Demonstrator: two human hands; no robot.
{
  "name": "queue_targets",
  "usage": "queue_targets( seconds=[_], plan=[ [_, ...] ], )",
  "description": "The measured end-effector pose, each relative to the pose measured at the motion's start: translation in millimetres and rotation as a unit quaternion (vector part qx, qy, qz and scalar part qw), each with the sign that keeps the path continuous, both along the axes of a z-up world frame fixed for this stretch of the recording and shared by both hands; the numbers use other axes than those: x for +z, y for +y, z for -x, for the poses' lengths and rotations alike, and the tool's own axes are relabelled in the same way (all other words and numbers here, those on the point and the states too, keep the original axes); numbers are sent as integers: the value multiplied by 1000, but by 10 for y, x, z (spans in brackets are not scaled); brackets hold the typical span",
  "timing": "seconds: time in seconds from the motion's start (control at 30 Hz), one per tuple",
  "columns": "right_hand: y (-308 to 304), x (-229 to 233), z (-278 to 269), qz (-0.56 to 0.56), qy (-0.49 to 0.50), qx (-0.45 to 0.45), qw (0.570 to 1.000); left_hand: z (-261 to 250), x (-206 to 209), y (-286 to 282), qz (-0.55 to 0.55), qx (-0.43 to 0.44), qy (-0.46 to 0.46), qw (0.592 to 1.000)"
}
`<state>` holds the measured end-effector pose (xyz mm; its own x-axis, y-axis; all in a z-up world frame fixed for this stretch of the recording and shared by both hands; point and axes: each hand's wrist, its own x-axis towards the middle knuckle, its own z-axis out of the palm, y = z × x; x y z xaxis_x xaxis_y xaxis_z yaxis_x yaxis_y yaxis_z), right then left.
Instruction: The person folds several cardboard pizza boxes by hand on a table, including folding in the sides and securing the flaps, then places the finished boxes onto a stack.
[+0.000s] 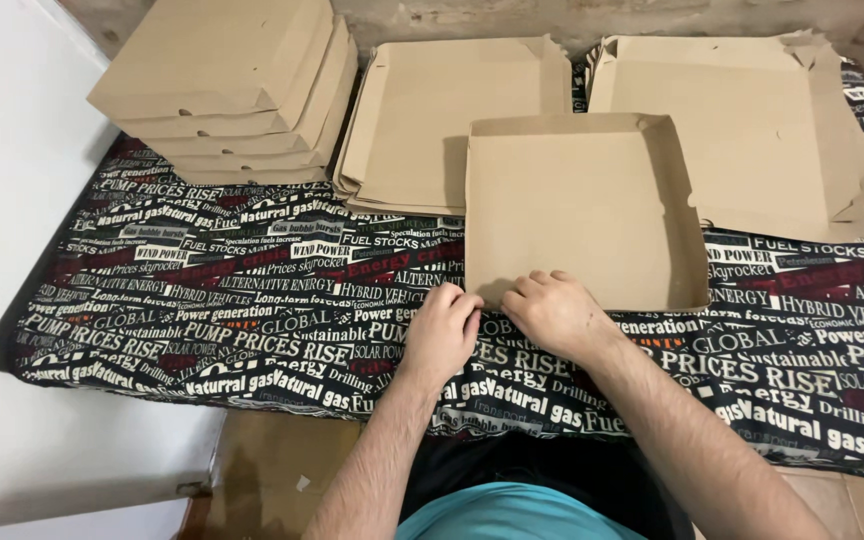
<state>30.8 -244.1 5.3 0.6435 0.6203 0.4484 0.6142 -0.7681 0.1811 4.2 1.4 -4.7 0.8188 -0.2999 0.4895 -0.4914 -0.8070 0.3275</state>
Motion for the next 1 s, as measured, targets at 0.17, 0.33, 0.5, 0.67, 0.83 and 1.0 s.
queue_targets(
  seconds=[0.17, 0.33, 0.5, 0.67, 0.83, 1.0],
  plan=[
    [126, -129, -40, -14, -12, 2, 1000, -15, -31, 16, -22, -5, 9, 1000],
    [92, -122, -51, -21, 9, -17, 1000, -8, 73, 2, 29, -20, 22, 999],
    [-26, -8, -16, -14, 4, -10, 1000, -62, -62, 39, 61, -7, 2, 998],
    [-349, 251, 100, 21, -4, -28, 999, -111, -117, 111, 174, -1, -8, 985],
    [-1052, 500, 347, 47, 64, -153, 985, -11, 106, 172, 279, 19, -5, 960],
    [-1356, 948, 593, 91, 203, -244, 944, 17, 138, 136, 283, 69, 18, 957]
  ],
)
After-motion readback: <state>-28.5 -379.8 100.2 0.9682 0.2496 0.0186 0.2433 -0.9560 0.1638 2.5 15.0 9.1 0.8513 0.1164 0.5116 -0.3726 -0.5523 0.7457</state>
